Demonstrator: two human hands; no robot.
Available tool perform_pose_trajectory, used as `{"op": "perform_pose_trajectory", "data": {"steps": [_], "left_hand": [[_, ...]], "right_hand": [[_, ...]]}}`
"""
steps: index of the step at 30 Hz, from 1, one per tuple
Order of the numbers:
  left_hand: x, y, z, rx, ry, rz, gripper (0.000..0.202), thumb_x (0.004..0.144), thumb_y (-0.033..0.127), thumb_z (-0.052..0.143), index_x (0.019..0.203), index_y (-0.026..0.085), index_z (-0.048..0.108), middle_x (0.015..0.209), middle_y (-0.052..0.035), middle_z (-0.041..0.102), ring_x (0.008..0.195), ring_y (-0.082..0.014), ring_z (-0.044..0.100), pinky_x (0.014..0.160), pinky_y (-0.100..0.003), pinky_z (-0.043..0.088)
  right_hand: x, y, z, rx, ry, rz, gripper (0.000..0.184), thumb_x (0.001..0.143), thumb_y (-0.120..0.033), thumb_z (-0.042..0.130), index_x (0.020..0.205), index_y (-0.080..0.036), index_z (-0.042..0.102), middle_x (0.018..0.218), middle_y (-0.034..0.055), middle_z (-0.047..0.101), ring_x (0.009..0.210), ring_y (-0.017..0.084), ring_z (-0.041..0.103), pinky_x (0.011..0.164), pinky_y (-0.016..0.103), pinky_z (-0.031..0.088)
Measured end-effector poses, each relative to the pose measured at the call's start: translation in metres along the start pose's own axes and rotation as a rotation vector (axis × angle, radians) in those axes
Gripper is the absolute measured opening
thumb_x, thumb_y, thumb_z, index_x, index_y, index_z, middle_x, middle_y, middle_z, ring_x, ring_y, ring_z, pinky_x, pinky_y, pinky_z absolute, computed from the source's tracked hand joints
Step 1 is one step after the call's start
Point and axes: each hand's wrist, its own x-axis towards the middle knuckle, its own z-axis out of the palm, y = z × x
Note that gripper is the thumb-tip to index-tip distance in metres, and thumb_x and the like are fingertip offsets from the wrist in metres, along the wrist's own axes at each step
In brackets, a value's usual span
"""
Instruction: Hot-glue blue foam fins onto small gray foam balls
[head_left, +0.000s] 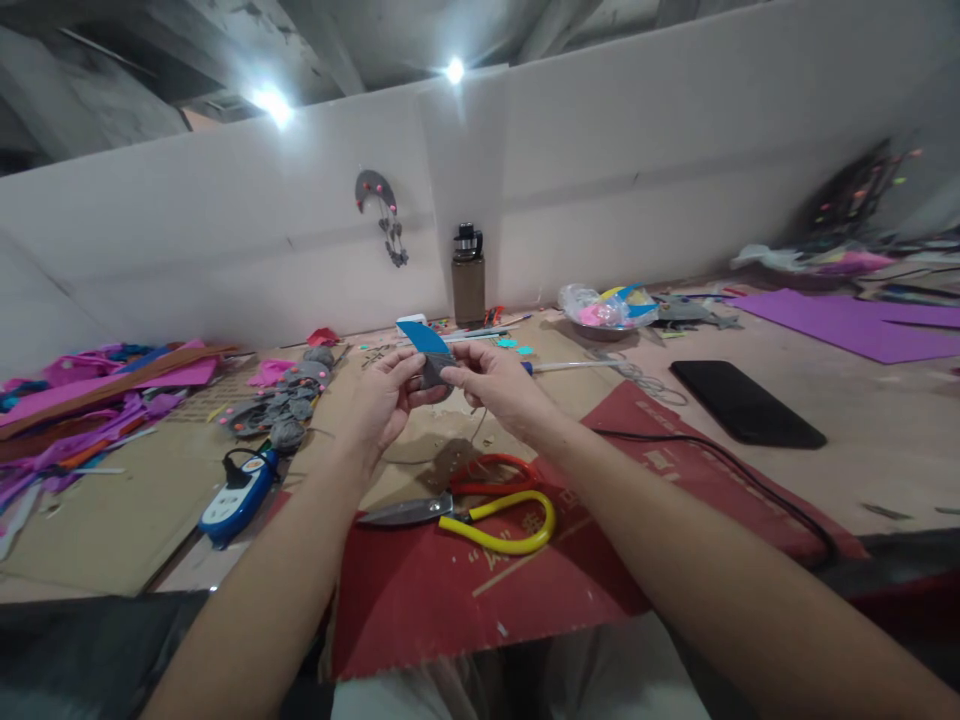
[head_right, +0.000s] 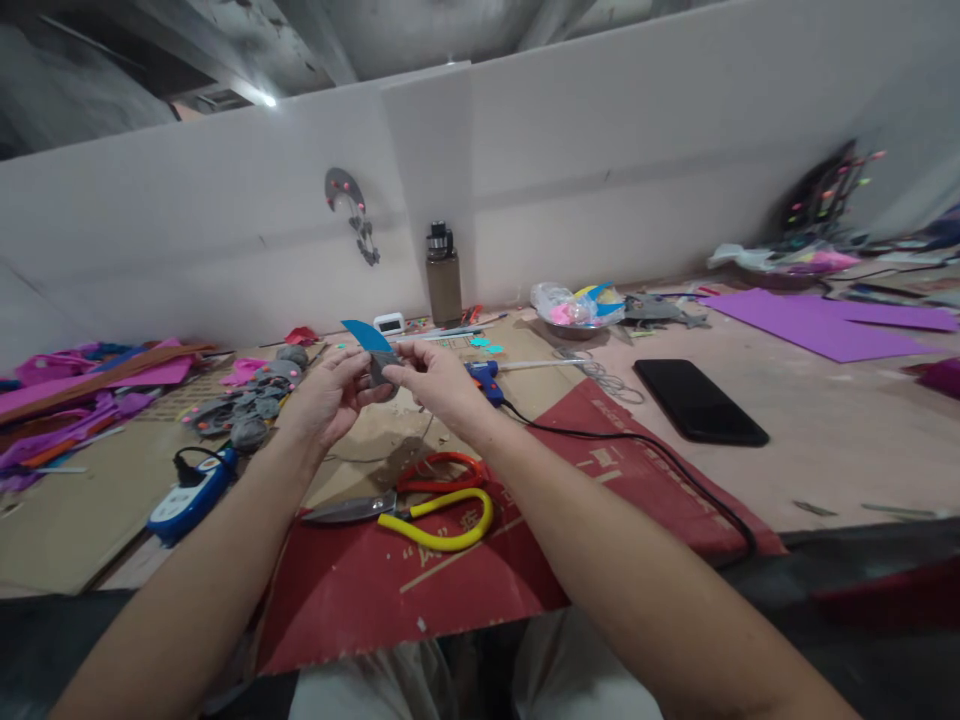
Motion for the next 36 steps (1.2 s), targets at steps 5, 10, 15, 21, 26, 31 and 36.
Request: {"op": "perform_pose_trajectory", "data": {"steps": [5,10,15,21,26,31,36], "left_hand": [[0.007,-0.004,-0.006,-0.078,0.119,0.028,0.016,0.069,0.018,0.071,0.080,0.014,0.061,0.076,-0.0028,0.068,0.062,-0.0101,0.064,0.059,-0.024,0.058],[0.009,-0.005,-0.009,-0.095,0.194,0.020,0.015,0.068,0.017,0.070,0.078,0.014,0.059,0.072,-0.0015,0.066,0.059,-0.0090,0.061,0.059,-0.025,0.059],[0.005,-0.008,-0.004,-0.030,0.167,0.041,0.015,0.067,0.018,0.071,0.076,0.015,0.059,0.068,0.0023,0.063,0.059,-0.0080,0.061,0.064,-0.026,0.058],[0.001,-0.012,0.005,0.040,0.091,-0.016,0.019,0.065,0.020,0.073,0.078,0.014,0.061,0.072,-0.0012,0.067,0.062,-0.0106,0.063,0.063,-0.027,0.057],[0.001,-0.011,0.005,0.004,0.107,-0.017,0.019,0.064,0.019,0.074,0.076,0.014,0.059,0.065,0.0014,0.063,0.056,-0.0088,0.061,0.063,-0.027,0.058],[0.003,-0.010,0.000,-0.046,0.170,0.049,0.019,0.065,0.018,0.073,0.076,0.015,0.058,0.062,0.0041,0.060,0.057,-0.0072,0.059,0.068,-0.028,0.058],[0.012,-0.013,-0.011,-0.068,0.214,0.112,0.020,0.065,0.018,0.073,0.077,0.015,0.057,0.071,0.0019,0.064,0.064,-0.0096,0.063,0.072,-0.033,0.058]], "right_hand": [[0.003,0.010,0.002,-0.201,0.021,-0.056,0.025,0.076,-0.034,0.060,0.097,-0.020,0.061,0.064,-0.0053,0.047,0.055,0.008,0.040,0.051,0.022,0.033],[0.006,0.017,-0.004,-0.381,0.057,-0.044,0.028,0.085,-0.040,0.044,0.075,-0.019,0.060,0.064,-0.0020,0.052,0.064,0.013,0.048,0.060,0.026,0.036],[0.006,0.011,-0.007,-0.364,0.194,-0.141,0.026,0.085,-0.042,0.047,0.079,-0.019,0.058,0.076,0.0002,0.058,0.073,0.013,0.050,0.071,0.028,0.039],[0.004,0.006,-0.004,-0.269,0.229,-0.151,0.020,0.078,-0.038,0.059,0.076,-0.018,0.057,0.072,-0.0010,0.057,0.067,0.012,0.049,0.067,0.026,0.039],[0.006,0.007,-0.005,-0.198,0.227,-0.076,0.021,0.077,-0.037,0.058,0.069,-0.018,0.056,0.065,-0.0026,0.051,0.061,0.010,0.044,0.062,0.026,0.038],[0.006,0.013,-0.002,-0.079,0.156,0.101,0.024,0.078,-0.042,0.059,0.084,-0.019,0.054,0.074,-0.0002,0.059,0.061,0.010,0.054,0.061,0.026,0.045],[0.003,0.021,0.001,-0.270,0.003,0.230,0.014,0.079,-0.026,0.060,0.089,-0.017,0.055,0.066,-0.0009,0.060,0.052,0.008,0.054,0.053,0.021,0.043]]}}
